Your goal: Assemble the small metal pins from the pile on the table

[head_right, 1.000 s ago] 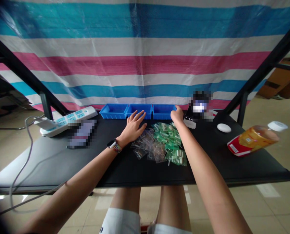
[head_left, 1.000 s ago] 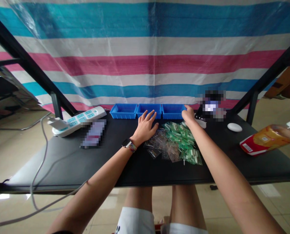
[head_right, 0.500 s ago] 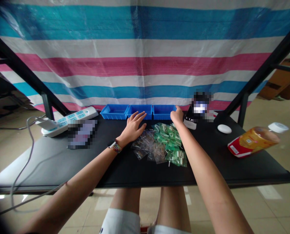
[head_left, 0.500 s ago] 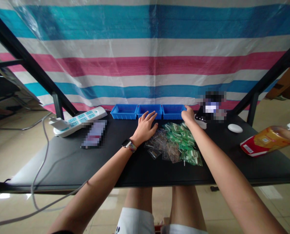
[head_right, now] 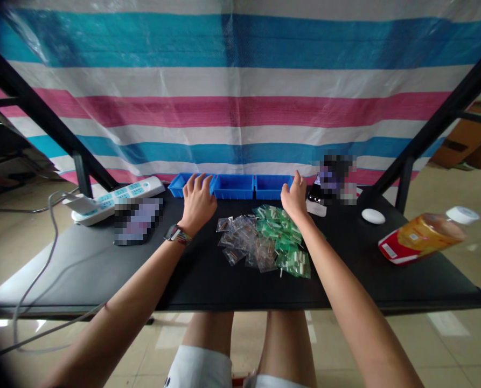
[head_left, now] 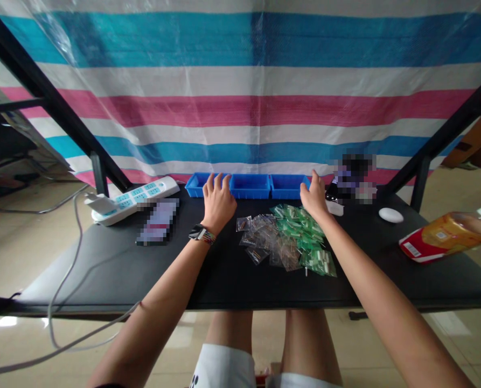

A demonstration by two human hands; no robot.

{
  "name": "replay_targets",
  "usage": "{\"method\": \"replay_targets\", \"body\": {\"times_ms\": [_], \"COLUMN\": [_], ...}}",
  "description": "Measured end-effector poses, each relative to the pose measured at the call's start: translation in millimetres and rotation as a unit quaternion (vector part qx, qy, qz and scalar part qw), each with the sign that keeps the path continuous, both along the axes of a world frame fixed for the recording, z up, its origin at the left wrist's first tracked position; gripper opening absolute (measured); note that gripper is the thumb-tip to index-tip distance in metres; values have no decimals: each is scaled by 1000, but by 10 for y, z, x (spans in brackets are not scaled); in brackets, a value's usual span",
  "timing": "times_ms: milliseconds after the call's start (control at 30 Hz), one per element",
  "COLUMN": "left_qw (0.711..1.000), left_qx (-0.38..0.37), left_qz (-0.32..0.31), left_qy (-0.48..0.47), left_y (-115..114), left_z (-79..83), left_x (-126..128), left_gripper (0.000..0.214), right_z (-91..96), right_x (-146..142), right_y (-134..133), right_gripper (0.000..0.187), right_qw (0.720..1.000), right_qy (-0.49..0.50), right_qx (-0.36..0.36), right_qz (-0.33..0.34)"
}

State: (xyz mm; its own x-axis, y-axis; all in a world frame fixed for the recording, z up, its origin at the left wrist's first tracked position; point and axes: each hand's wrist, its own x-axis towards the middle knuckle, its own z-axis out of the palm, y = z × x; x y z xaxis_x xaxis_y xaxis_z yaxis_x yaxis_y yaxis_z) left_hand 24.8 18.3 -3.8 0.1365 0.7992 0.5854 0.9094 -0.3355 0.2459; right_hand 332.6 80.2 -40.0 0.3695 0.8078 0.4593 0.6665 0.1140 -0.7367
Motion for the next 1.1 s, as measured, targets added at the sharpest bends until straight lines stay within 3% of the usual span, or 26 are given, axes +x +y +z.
{"method": "replay_targets", "body": {"times_ms": [67, 133, 300, 600, 767, 900, 1000, 1067, 1100], "left_qw": [997, 993, 992, 993, 993, 994, 997, 1000, 998], "left_qx": [-20, -47, -60, -64, -60, -49, -11, 17, 15], "left_qz": [73, 101, 100, 93, 95, 91, 74, 10, -61], "left_qy": [14, 31, 54, 44, 43, 32, 6, -18, -18], "left_y": [66, 118, 155, 127, 137, 112, 15, -92, -155], "left_z": [-31, -72, -111, -70, -87, -69, 47, 159, 209], "left_x": [-144, -264, -349, -297, -301, -256, -182, -129, -105], "left_gripper": [66, 61, 43, 44, 44, 49, 51, 44, 42], "right_z": [-28, -59, -113, -52, 55, 226, 335, 343, 321], "right_x": [-3, -3, -20, -51, -83, -54, 20, 91, 132], "right_y": [-88, -158, -259, -371, -542, -911, -1351, -1674, -1827], "right_gripper": [68, 67, 62, 61, 61, 59, 51, 40, 37], "right_qw": [999, 997, 995, 996, 992, 985, 979, 975, 974], "right_qy": [-30, -52, -68, -58, -70, -100, -114, -122, -122], "right_qx": [23, 34, 49, 34, 59, 99, 89, 84, 83], "right_qz": [24, 40, 58, 63, 84, 98, 144, 166, 170]}}
